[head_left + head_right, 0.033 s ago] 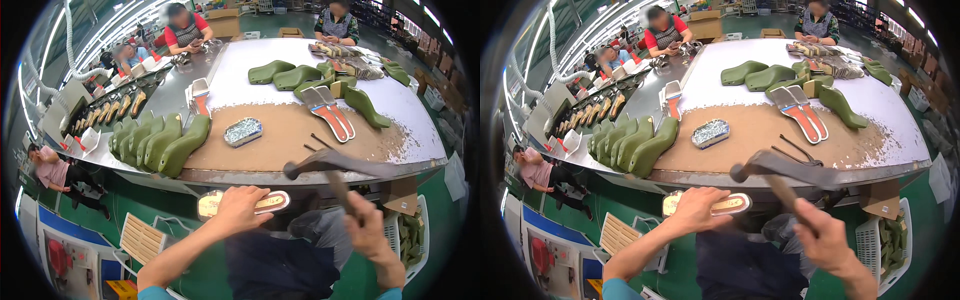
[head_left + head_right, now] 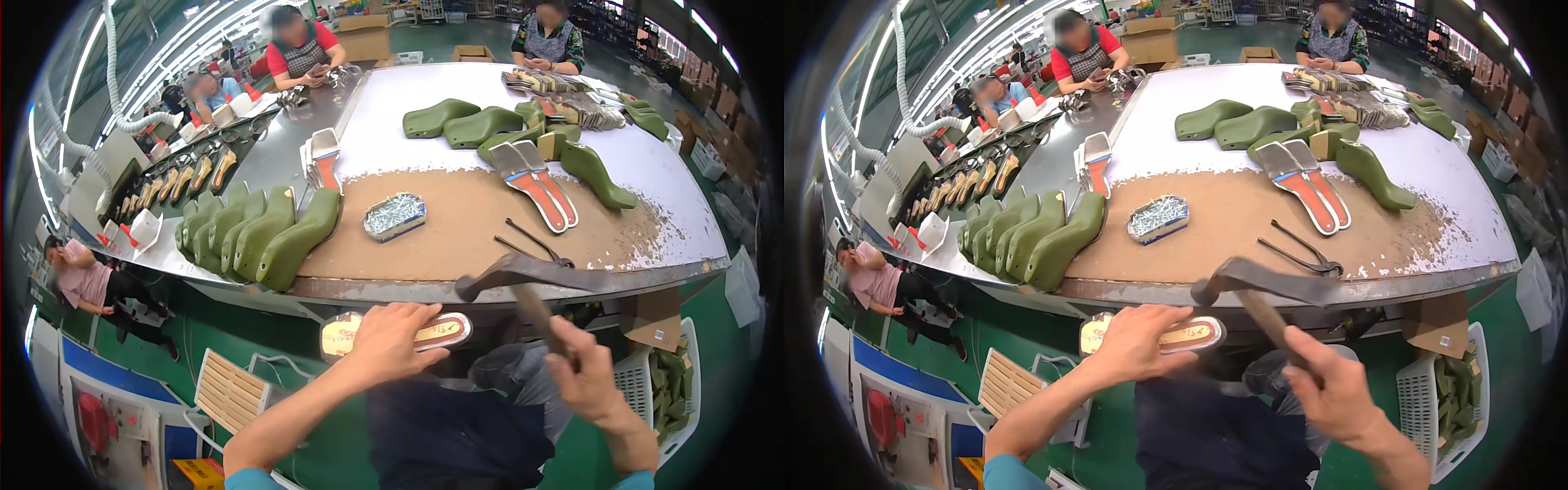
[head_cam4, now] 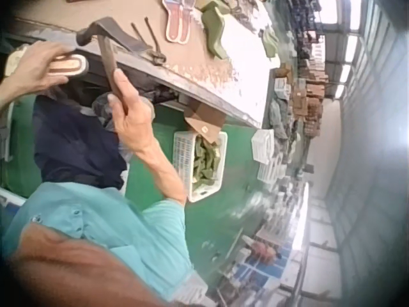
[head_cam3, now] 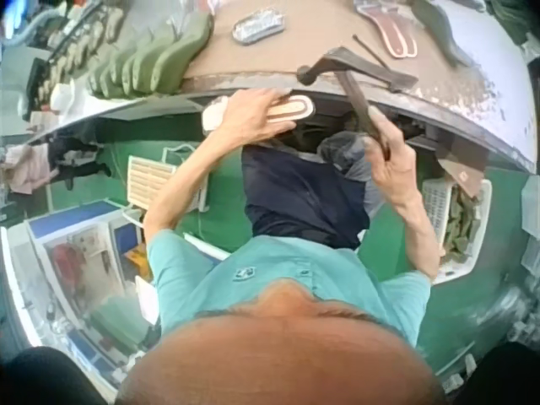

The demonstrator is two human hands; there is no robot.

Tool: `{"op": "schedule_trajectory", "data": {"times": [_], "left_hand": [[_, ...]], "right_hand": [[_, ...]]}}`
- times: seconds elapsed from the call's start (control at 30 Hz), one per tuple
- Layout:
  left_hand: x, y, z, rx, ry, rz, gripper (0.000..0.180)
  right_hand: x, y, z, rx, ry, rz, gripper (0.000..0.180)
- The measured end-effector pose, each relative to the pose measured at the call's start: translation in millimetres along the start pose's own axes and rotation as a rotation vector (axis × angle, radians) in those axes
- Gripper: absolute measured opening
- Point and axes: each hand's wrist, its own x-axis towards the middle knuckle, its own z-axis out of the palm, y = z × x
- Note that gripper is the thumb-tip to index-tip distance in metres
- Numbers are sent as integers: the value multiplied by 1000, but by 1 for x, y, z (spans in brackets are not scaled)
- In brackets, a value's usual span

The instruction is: The person assembles green shoe components at a factory workstation. They pick up a green shoe upper and a sole, place a metal plate on the sole, and use a hammer to drive nails into the sole to secure the parts. The person repeats this process for multiple units, handling tools and materials from the table.

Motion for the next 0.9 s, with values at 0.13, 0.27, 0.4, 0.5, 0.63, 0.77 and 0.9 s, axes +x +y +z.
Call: {"op": "schedule_trajectory", "data": {"times": [0.13,0.27,0.4,0.5,0.63,0.77,0.9], "left_hand": [[6,-5,11,-84,41,67,25],[11,3,12,-100,76,77,12],[9,4,18,-103,90,153,13],[11,4,16,-261,90,90,14],[4,3,9,-811,-30,-338,15],[-7,10,-57,-624,-536,34,15],[-23,6,-96,-122,-1087,-126,15]], "right_hand": [[3,16,46,358,1,386,56],[23,17,78,667,20,623,51],[48,25,109,826,-14,679,50],[57,34,122,810,-61,651,50],[57,40,129,726,-56,576,49],[56,46,127,670,-83,584,59],[57,42,119,648,-91,596,62]]}}
